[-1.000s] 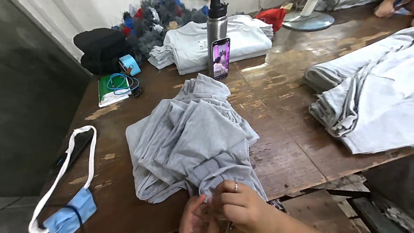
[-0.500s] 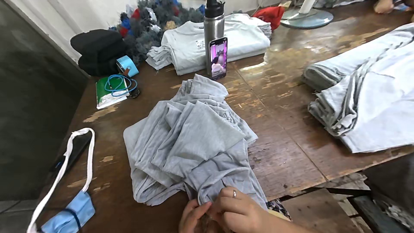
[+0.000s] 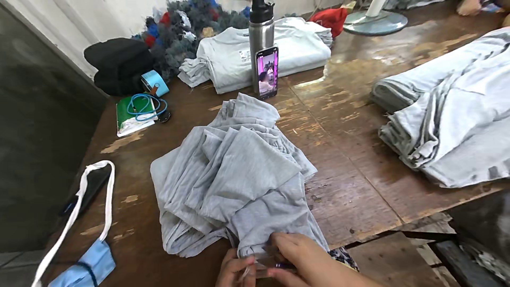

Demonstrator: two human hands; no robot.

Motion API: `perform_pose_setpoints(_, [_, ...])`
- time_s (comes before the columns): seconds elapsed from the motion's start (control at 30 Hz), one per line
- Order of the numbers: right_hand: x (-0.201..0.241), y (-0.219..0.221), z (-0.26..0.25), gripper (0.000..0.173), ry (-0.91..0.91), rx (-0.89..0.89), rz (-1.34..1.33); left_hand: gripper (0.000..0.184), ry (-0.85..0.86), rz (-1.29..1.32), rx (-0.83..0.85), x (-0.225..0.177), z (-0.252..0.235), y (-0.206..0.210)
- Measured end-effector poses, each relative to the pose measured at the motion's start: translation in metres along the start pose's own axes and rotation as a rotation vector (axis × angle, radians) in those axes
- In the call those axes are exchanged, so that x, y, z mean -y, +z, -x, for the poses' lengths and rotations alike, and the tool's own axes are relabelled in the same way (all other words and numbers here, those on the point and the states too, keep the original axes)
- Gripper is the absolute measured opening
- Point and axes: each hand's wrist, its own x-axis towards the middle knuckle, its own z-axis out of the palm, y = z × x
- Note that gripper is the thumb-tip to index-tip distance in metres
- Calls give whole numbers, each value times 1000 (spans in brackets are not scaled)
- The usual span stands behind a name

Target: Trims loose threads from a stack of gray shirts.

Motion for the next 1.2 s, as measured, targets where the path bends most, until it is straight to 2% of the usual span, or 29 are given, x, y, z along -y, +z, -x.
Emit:
perform_pose_setpoints(0.17, [1, -11, 5, 34, 11, 69, 66, 16, -31, -3, -18, -2, 0, 0])
perform_pose_setpoints(0.33, [3, -12, 6, 28, -2, 96, 142, 19, -13, 43, -26, -1, 1, -2])
perform_pose_setpoints(0.47, [5, -7, 5, 31, -9, 72, 209, 28, 53, -35, 26, 0, 2, -4])
perform_pose_setpoints(0.73, [7, 10, 0, 37, -75, -15, 360, 27, 103, -40, 69, 1, 1, -3])
perform_pose_setpoints(0.83, [7, 12, 0, 38, -46, -7, 364, 27, 95, -51, 61, 1, 0, -4])
perform_pose_setpoints(0.93, [6, 10, -1, 38, -28, -6, 320, 27, 54, -37, -16, -3, -1, -2])
perform_pose_setpoints(1.07, [4, 8, 0, 41, -20, -28, 271, 42, -52, 9, -78, -9, -3, 0])
perform_pose_setpoints(1.13, [3, 9, 1, 42, -20, -44, 268, 31, -84, 26, -91, -10, -4, -1])
perform_pose_setpoints(1.17, [6, 6, -1, 43, 8, -10, 266, 26, -90, 51, -92, -9, -5, -2])
perform_pose_setpoints(1.2, [18, -7, -8, 42, 95, 105, 248, 22, -97, 88, -96, -7, -5, -3])
